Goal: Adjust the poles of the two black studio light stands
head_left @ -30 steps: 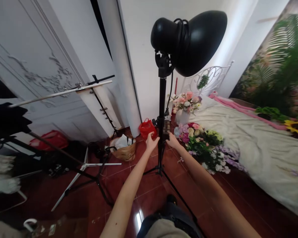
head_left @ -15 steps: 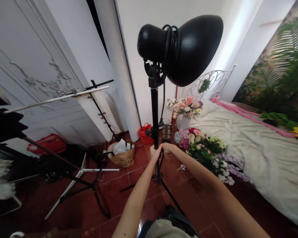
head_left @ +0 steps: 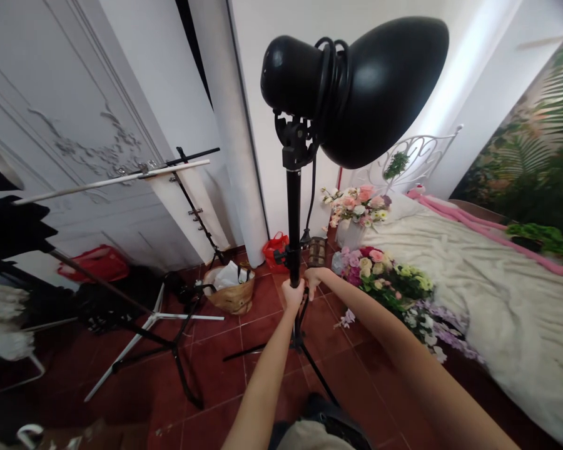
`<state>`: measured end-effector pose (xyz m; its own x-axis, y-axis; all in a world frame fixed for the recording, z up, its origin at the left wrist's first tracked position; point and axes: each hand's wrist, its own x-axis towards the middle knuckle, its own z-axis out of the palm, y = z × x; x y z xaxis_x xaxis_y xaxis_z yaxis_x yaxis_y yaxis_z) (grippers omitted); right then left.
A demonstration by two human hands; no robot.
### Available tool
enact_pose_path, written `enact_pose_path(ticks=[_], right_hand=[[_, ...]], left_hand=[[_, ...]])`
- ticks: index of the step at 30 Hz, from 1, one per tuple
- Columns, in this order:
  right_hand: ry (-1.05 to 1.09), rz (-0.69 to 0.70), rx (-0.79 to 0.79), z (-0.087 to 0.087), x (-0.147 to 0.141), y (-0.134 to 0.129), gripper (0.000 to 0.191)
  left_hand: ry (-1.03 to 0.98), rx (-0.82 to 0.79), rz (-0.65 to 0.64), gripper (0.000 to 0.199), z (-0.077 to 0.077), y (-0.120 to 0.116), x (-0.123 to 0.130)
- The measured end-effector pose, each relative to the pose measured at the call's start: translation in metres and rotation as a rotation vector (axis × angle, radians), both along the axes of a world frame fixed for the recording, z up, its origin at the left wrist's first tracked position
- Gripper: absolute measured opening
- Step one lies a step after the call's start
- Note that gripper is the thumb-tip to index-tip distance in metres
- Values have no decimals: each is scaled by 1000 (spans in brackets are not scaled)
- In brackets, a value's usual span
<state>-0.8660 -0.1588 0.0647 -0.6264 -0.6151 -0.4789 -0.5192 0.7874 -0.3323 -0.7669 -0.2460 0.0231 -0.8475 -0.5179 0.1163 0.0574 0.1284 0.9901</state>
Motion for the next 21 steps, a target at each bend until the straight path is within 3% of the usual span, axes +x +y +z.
enact_pose_path(ticks=[3, 9, 13, 17, 21], right_hand=[[-104, 129, 94, -6, -7, 3, 56], [42, 202, -91, -19, -2, 14, 65], [193, 148, -175, -26, 15, 29, 82], [258, 85, -209, -31, 29, 37, 79], [257, 44, -141, -29, 29, 30, 82]], left_hand=[[-12, -3, 3, 25, -2, 0, 0], [-22, -19, 25, 24, -4, 1, -1], [-14, -30, 42, 25, -6, 1, -2], [5, -35, 39, 25, -8, 1, -2], [17, -10, 7, 24, -7, 1, -2]])
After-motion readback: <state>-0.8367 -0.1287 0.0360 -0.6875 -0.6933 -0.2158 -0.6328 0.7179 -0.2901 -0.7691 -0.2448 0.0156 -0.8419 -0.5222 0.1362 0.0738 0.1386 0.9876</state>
